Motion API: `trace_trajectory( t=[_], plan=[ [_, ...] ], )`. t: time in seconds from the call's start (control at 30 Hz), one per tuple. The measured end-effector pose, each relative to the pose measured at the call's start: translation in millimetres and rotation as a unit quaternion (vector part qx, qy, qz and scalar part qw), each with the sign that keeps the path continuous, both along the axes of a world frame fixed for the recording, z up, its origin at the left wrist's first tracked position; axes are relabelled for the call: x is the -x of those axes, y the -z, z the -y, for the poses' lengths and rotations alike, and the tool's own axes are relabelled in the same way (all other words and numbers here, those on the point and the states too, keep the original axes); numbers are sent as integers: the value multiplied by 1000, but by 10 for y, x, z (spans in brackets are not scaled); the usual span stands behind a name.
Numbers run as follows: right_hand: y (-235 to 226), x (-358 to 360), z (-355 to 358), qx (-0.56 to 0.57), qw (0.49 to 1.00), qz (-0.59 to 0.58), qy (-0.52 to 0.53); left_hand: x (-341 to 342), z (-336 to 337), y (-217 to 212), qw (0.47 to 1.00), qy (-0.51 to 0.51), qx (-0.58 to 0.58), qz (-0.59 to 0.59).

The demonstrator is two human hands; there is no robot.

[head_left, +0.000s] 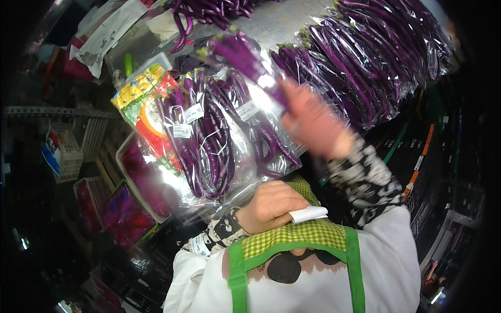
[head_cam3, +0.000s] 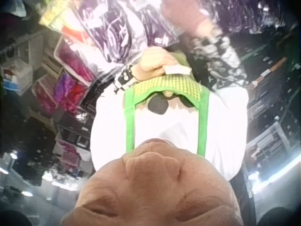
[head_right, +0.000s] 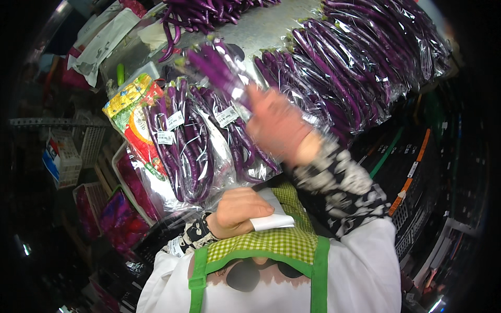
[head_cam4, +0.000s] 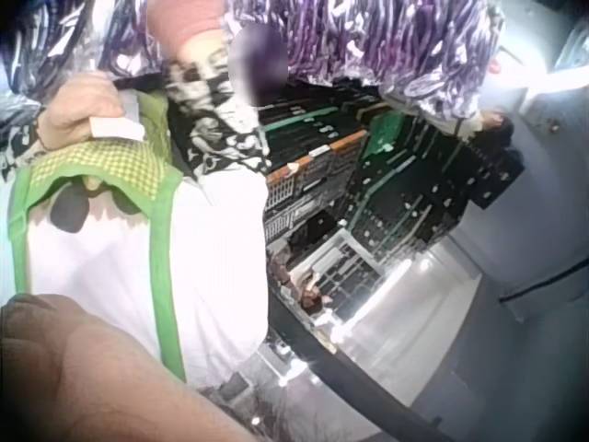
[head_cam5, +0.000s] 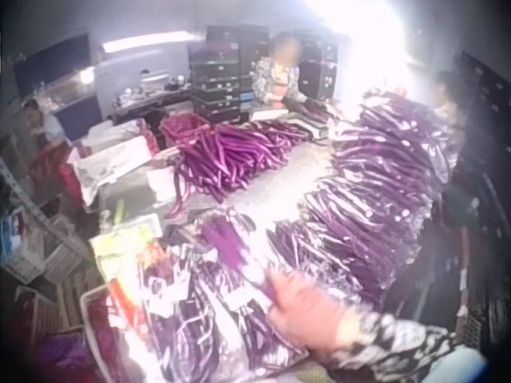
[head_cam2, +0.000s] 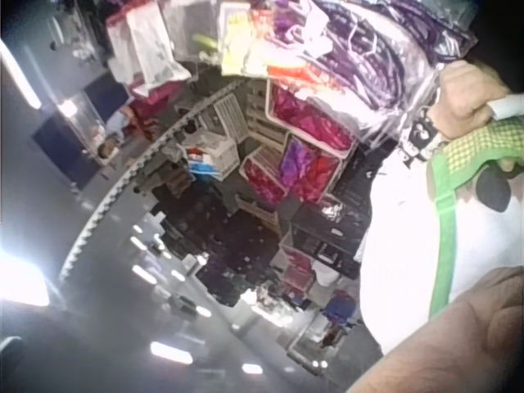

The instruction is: The person places eggplants into plastic bags, attaches labels from a long strip to each bag, and places the bagged eggplants into a plastic crate.

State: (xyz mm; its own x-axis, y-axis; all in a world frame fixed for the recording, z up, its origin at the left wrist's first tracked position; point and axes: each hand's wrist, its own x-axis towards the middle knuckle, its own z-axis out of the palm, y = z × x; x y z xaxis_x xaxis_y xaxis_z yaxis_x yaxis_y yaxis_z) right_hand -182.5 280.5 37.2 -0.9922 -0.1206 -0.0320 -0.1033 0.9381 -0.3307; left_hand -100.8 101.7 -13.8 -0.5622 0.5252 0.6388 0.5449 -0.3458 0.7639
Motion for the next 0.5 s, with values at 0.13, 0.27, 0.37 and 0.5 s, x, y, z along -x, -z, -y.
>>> trace_trajectory(
  t=[0.13,0.27,0.37,0.5],
  plan=[
    [1129,-454,717,-105,992,51,-51,-4,68,84,996,-34,7,82],
    [1514,-536,692,-60,997,-50,-14,93,196,252,969,-182,81,146],
    [1220,-381,280,265,958,-105,-35,188,207,317,919,-216,24,329],
    [377,-438,122,639,732,219,93,280,186,379,901,-217,-27,374]
  ],
)
